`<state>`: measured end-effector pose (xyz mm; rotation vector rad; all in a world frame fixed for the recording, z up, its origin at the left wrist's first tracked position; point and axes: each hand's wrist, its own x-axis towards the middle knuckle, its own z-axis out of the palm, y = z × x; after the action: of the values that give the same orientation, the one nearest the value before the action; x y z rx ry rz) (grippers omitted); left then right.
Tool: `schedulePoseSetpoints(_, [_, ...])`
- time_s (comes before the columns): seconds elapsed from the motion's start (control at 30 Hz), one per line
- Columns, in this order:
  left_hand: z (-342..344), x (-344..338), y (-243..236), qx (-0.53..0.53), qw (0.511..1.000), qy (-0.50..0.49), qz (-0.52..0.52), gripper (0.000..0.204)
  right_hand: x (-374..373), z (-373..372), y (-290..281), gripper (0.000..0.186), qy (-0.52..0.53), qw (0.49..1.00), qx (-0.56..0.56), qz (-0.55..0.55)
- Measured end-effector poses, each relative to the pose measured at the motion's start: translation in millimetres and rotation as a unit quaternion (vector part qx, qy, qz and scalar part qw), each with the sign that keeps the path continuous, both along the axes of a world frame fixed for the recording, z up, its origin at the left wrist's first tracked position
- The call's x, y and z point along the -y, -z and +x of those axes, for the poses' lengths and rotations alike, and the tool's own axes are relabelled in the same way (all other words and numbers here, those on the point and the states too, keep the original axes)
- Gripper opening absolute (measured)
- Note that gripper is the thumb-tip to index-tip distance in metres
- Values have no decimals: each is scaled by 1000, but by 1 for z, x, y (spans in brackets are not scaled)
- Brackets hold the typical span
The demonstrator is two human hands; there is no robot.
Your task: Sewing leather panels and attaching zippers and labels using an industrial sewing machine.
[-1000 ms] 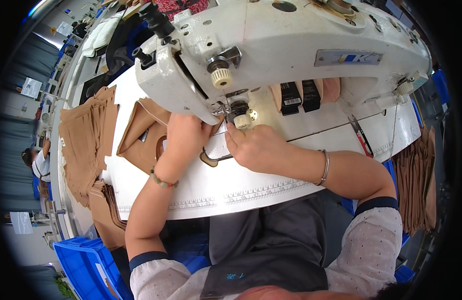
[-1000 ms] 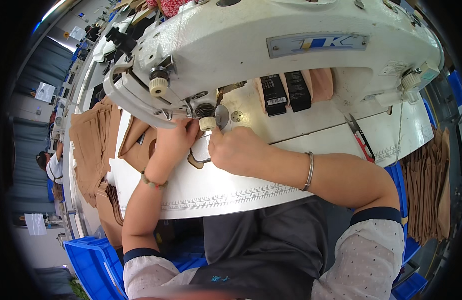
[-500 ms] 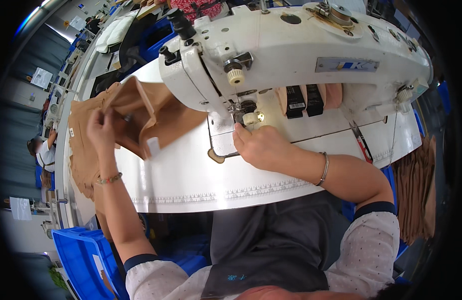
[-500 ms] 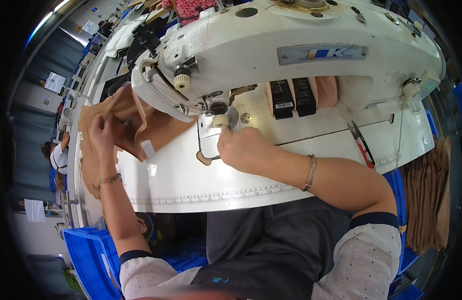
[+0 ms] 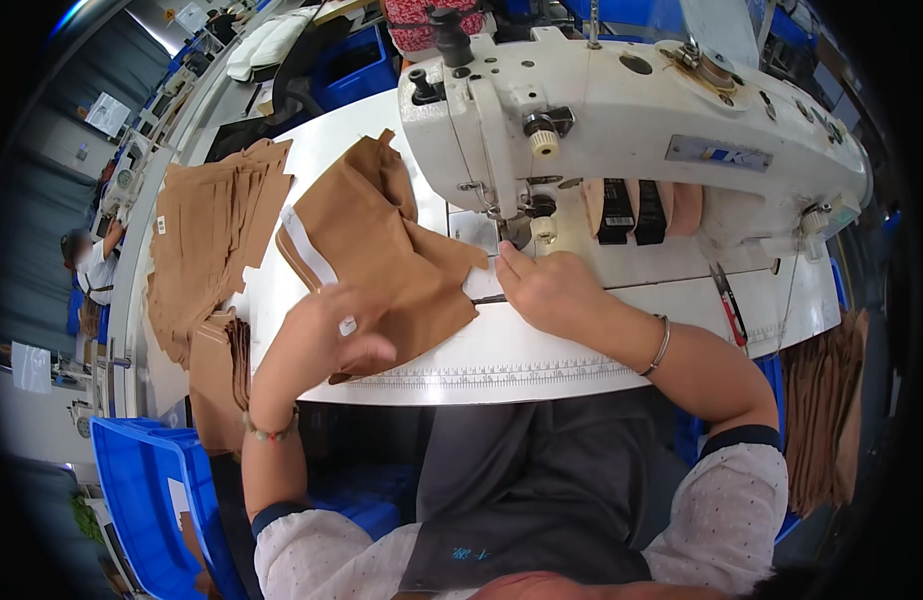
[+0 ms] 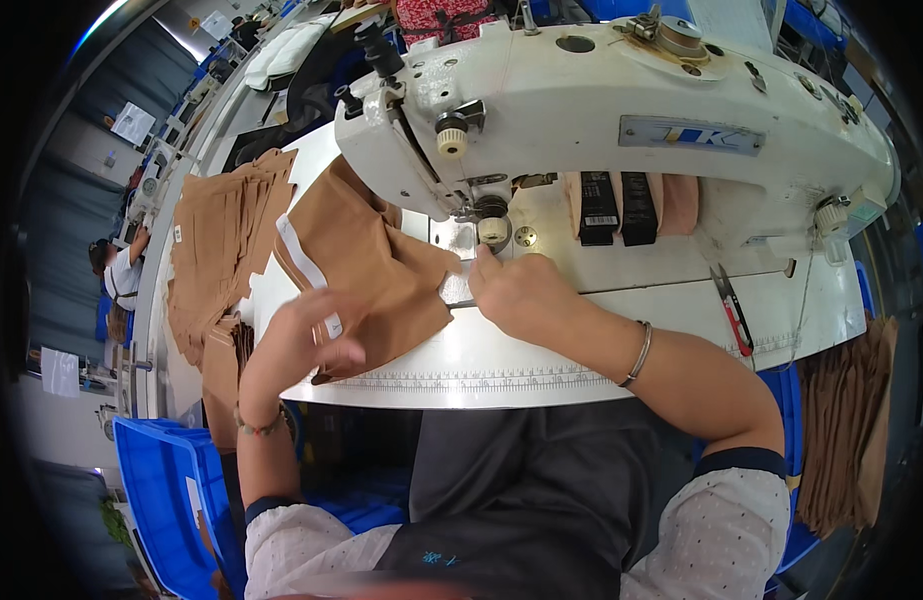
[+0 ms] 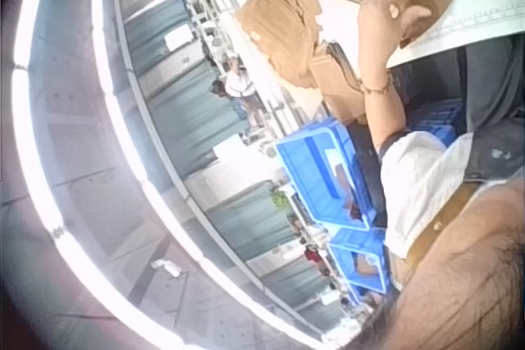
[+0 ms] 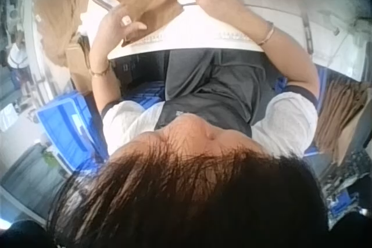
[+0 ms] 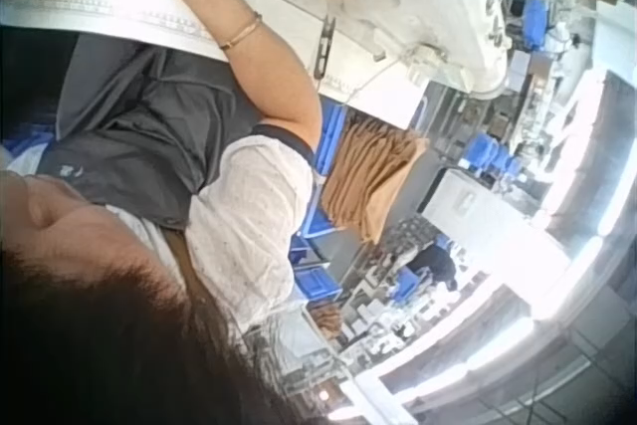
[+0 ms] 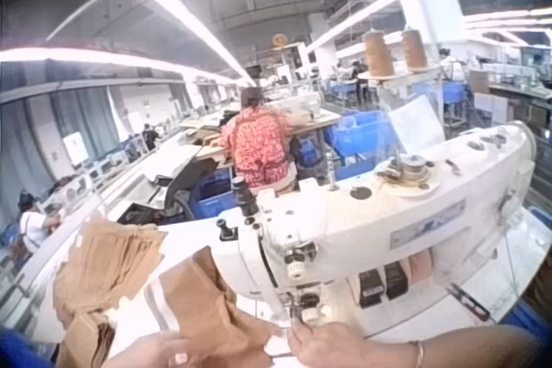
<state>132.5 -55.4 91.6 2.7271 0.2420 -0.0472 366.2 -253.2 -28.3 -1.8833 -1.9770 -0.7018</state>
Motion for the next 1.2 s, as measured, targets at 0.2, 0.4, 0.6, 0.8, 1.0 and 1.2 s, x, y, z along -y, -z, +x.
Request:
schedulePoseSetpoints(0.2, [57,-13,62,200,977,-53,46,29,-1,-1,-3,18,-4,1000,-5,30])
schedulePoseSetpoints(0.4, [41,-18,82,306,904,-165,-250,7,5,-1,-7,19,-8,999,-39,8])
schedulePoseSetpoints(0.6, [15,29,53,348,894,-158,-234,2,0,-54,-53,27,-46,941,-334,44])
schedulePoseSetpoints(0.8, [10,42,35,372,813,-215,-393,12,-15,-74,-59,23,-105,869,-476,83])
schedulePoseSetpoints(1.0, [-5,36,25,414,897,-104,-119,16,3,-74,-75,17,-153,867,-475,13])
schedulePoseSetpoints(1.2, [-6,28,13,370,918,-91,-109,13,25,-64,-97,33,-108,761,-638,-39])
